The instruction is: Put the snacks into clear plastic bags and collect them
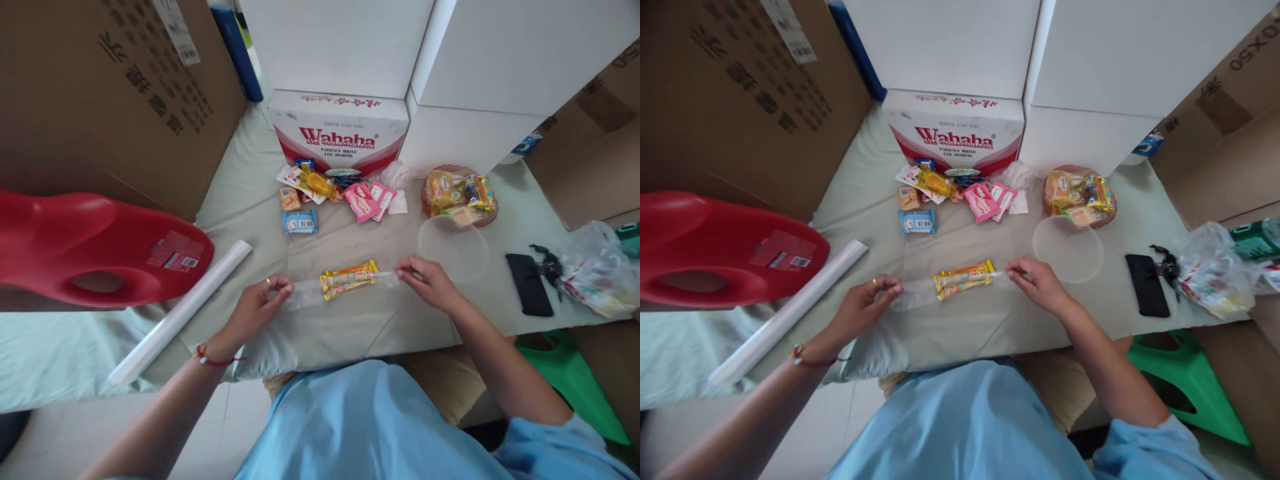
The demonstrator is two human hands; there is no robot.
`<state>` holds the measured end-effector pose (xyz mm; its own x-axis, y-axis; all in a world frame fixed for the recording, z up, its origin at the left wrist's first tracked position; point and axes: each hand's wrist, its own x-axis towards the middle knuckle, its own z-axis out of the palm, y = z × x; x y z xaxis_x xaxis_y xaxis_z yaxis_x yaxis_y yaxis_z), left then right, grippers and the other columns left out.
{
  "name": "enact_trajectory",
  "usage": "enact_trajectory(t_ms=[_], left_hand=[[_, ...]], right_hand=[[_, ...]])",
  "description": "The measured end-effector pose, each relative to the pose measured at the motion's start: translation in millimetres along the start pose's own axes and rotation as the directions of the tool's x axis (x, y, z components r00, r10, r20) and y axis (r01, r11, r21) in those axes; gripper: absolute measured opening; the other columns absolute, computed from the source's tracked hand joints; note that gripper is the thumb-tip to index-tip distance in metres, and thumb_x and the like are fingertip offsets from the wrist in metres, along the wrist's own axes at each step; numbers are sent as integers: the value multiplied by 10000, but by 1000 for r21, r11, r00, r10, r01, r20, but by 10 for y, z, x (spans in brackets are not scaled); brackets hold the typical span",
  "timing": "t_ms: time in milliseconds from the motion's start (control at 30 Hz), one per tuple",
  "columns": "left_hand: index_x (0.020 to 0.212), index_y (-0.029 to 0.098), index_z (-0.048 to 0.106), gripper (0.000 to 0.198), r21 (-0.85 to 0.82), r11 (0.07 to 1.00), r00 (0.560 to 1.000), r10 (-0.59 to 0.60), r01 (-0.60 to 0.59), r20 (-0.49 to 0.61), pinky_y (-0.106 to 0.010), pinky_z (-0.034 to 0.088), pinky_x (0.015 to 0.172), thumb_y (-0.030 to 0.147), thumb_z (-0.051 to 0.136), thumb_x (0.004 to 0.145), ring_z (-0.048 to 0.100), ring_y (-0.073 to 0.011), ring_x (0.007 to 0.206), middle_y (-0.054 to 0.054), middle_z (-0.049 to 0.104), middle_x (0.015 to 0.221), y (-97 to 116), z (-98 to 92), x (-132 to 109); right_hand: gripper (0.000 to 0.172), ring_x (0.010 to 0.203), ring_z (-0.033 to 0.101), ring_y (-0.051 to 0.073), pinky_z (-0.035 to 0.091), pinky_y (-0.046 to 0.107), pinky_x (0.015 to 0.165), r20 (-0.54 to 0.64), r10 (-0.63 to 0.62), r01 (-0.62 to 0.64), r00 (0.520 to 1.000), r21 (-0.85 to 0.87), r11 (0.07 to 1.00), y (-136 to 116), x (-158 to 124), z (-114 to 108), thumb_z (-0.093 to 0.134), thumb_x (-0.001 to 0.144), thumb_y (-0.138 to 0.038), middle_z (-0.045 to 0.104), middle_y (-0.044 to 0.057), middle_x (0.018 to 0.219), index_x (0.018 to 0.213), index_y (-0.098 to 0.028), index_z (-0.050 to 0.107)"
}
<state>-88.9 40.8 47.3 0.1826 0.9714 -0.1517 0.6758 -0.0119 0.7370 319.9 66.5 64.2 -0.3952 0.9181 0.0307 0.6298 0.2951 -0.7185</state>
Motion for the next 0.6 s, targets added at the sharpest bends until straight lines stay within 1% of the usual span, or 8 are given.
enact_trajectory(t_ms=[67, 167, 267, 333, 433, 467, 533, 600], left_hand=[[932, 203, 701, 417, 38, 999, 998, -36, 38, -47, -300, 509, 733, 577, 519, 927, 668, -210, 773, -40, 754, 844, 5, -23, 186], [917, 200, 701, 366, 137, 986, 995, -85, 92, -51, -311, 473, 699, 514, 517, 878, 649, -218, 735, -49, 736, 793, -44, 54, 366], [954, 195, 707, 349, 200, 973, 991, -105, 119, -80, -333, 468, 706, 470, 515, 859, 638, -230, 731, -52, 710, 775, -113, 157, 413], [1050, 183, 708, 387, 166, 978, 987, -110, 129, -121, -351, 494, 747, 470, 533, 859, 640, -233, 751, -50, 702, 811, -156, 185, 408], [1188, 159, 678, 476, 74, 987, 964, -125, 145, -234, -389, 538, 824, 479, 592, 846, 656, -244, 841, -86, 702, 1004, -201, 152, 380], [1205, 153, 671, 484, 61, 987, 948, -122, 146, -293, -405, 547, 850, 473, 604, 847, 660, -254, 892, -107, 689, 1080, -197, 130, 355], [1193, 149, 675, 439, 89, 986, 882, -83, 139, -463, -449, 548, 921, 438, 611, 869, 650, -291, 1030, -145, 657, 1180, -139, 97, 258], [1149, 160, 693, 330, 186, 976, 761, 34, 115, -648, -499, 510, 1009, 364, 606, 905, 619, -322, 1150, -159, 653, 1180, 0, 110, 93]], right_hand=[[245, 919, 650, 236, 497, 346, 855, 16, 3, 0, 1000, -197, 980, -29, 285, 33, 494, 1043, -299, 738, 93, 955, 1022, -202, 717], [284, 972, 629, 272, 467, 372, 915, 116, 90, -13, 989, -543, 840, -32, 573, 179, 446, 1019, -146, 743, 162, 967, 1006, -138, 730], [301, 950, 628, 279, 468, 389, 938, 193, 172, 8, 966, -690, 724, -51, 635, 276, 458, 947, -34, 732, 201, 990, 1039, -87, 739], [349, 1003, 621, 297, 484, 406, 943, 120, 142, -17, 983, -701, 713, -136, 587, 282, 465, 909, 4, 725, 212, 1069, 1098, -80, 746], [406, 1139, 589, 308, 514, 425, 963, -78, -57, -1, 995, -598, 801, -379, 500, 302, 470, 944, -30, 705, 182, 1220, 1238, -134, 730], [407, 1182, 579, 297, 517, 427, 991, -75, -147, 84, 986, -538, 838, -466, 485, 339, 477, 967, -58, 698, 160, 1263, 1277, -165, 718], [384, 1254, 566, 273, 510, 430, 1056, 52, -291, 285, 955, -419, 862, -601, 482, 476, 503, 1003, -115, 685, 124, 1335, 1315, -208, 706], [355, 1290, 565, 268, 504, 436, 1088, 203, -312, 367, 928, -356, 859, -654, 508, 664, 536, 1023, -154, 683, 114, 1370, 1330, -215, 705]])
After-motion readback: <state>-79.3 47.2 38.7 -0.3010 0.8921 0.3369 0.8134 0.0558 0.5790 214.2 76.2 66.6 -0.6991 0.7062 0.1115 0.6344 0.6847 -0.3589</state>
